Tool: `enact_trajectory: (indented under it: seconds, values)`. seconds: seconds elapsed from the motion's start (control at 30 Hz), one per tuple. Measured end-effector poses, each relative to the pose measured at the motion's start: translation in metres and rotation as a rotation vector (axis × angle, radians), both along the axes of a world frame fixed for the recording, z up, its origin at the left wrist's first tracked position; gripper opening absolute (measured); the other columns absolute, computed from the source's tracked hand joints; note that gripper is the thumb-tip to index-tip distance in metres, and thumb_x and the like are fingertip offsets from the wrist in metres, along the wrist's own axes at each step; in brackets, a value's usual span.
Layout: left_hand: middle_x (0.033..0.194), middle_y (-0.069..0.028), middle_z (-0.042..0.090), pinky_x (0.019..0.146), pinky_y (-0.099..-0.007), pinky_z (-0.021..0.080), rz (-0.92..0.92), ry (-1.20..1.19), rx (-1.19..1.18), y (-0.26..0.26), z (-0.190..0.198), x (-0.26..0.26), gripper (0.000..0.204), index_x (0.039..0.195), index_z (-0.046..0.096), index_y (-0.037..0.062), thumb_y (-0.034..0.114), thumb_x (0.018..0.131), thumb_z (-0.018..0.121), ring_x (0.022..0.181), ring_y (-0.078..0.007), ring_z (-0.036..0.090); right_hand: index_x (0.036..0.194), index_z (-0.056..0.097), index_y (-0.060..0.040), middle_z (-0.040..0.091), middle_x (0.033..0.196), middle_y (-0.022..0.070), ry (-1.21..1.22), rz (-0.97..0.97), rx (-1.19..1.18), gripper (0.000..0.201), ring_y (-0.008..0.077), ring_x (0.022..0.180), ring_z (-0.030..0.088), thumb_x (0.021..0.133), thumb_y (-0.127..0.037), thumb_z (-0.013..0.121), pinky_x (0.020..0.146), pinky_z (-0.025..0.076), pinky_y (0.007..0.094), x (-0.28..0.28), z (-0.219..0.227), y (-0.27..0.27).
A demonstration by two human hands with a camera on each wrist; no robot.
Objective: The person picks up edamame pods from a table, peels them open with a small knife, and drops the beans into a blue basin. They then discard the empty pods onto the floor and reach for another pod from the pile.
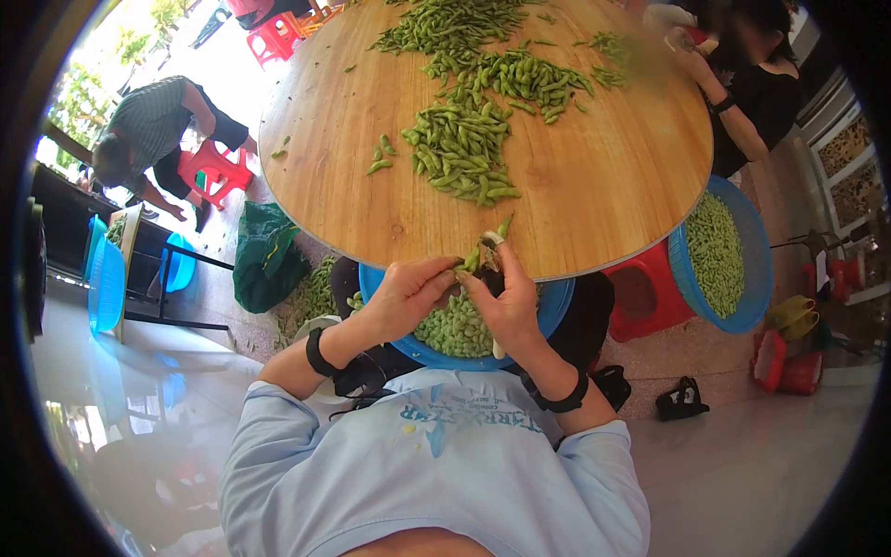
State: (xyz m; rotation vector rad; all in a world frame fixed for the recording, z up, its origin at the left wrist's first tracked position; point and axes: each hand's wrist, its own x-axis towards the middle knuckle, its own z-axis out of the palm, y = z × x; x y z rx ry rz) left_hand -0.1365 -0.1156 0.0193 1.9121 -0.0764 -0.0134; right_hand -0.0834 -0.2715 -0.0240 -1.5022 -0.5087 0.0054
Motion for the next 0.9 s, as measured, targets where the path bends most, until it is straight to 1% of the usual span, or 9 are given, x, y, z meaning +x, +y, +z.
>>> enact_trajectory:
  seconds: [0.1,0.23,0.3,0.43,0.53,0.6,0.67,0.77,0.9]
  values:
    - [0.076,-0.0183,0.059,0.056,-0.0366,0.048,-0.003,-0.093,0.043,-0.003,-0.002,-0.002,0.022,0.109,0.057,-0.0028,0.005,0.090,0.051,0.063,-0.0301,0.061,0.125,0.047,0.0039,0.058,0.088,0.0055,-0.029,0.077,-0.201,0.052,0.0129,0.072,0.058,0.079,-0.006,0.070,0.063,0.049,0.0262,0.004,0.009,-0.012]
    - [0.073,-0.0157,0.059,0.054,-0.0329,0.048,0.012,-0.261,0.134,-0.007,-0.009,-0.006,0.021,0.110,0.056,-0.0036,0.004,0.091,0.050,0.060,-0.0252,0.062,0.124,0.047,0.0049,0.058,0.092,0.0105,-0.179,0.027,-0.365,0.052,0.0188,0.076,0.059,0.077,-0.002,0.067,0.066,0.049,0.0289,0.004,0.013,-0.013]
    - [0.077,-0.0192,0.060,0.053,-0.0375,0.047,0.004,-0.265,0.207,-0.010,-0.004,-0.009,0.018,0.105,0.056,-0.0038,0.003,0.088,0.053,0.062,-0.0334,0.061,0.121,0.048,0.0052,0.058,0.092,0.0133,-0.484,-0.045,-0.318,0.049,0.0234,0.075,0.060,0.075,0.002,0.065,0.065,0.049,0.0304,0.007,0.012,-0.011]
    - [0.074,-0.0187,0.060,0.053,-0.0402,0.046,-0.031,-0.339,0.218,-0.015,-0.008,-0.016,0.015,0.100,0.057,-0.0027,0.002,0.086,0.054,0.063,-0.0379,0.059,0.115,0.052,0.0019,0.059,0.087,0.0107,-0.532,-0.104,-0.333,0.039,0.0212,0.073,0.061,0.077,0.001,0.061,0.067,0.050,0.0293,0.008,-0.002,-0.011]
    - [0.077,-0.0173,0.061,0.056,-0.0348,0.047,-0.011,-0.210,0.193,-0.012,0.001,-0.019,0.019,0.104,0.057,-0.0032,0.003,0.086,0.058,0.066,-0.0281,0.062,0.111,0.051,0.0042,0.059,0.086,0.0133,-0.440,0.045,-0.292,0.036,0.0239,0.071,0.060,0.076,0.004,0.060,0.063,0.049,0.0306,0.004,-0.004,-0.013]
    - [0.079,-0.0148,0.062,0.058,-0.0322,0.048,0.012,-0.130,0.159,-0.011,0.003,-0.016,0.022,0.106,0.057,-0.0033,0.002,0.085,0.060,0.067,-0.0222,0.064,0.108,0.052,0.0029,0.060,0.079,0.0086,-0.009,0.060,-0.258,0.028,0.0173,0.064,0.060,0.080,0.003,0.056,0.057,0.049,0.0280,0.004,0.003,-0.012]
    - [0.085,-0.0068,0.063,0.066,-0.0273,0.049,0.007,0.016,-0.375,-0.010,0.000,-0.012,0.026,0.110,0.058,-0.0026,0.001,0.085,0.063,0.075,-0.0121,0.061,0.107,0.052,0.0020,0.060,0.078,0.0062,0.182,0.132,-0.150,0.025,0.0134,0.061,0.059,0.082,0.001,0.054,0.054,0.048,0.0261,0.001,0.007,-0.011]
    - [0.090,-0.0016,0.063,0.075,-0.0260,0.050,-0.027,0.050,-0.627,-0.007,-0.016,-0.007,0.027,0.110,0.059,-0.0015,-0.002,0.084,0.064,0.083,-0.0101,0.060,0.106,0.052,0.0003,0.060,0.076,0.0030,0.436,0.261,-0.033,0.021,0.0083,0.058,0.057,0.085,0.000,0.051,0.049,0.045,0.0230,-0.002,0.005,-0.013]
    - [0.093,-0.0032,0.064,0.078,-0.0248,0.049,0.038,-0.105,-0.367,-0.005,-0.033,-0.007,0.024,0.109,0.059,-0.0026,-0.002,0.085,0.063,0.086,-0.0106,0.061,0.109,0.052,-0.0002,0.061,0.078,0.0029,0.376,0.346,-0.096,0.021,0.0079,0.057,0.058,0.089,-0.004,0.051,0.047,0.043,0.0220,-0.007,0.007,-0.012]
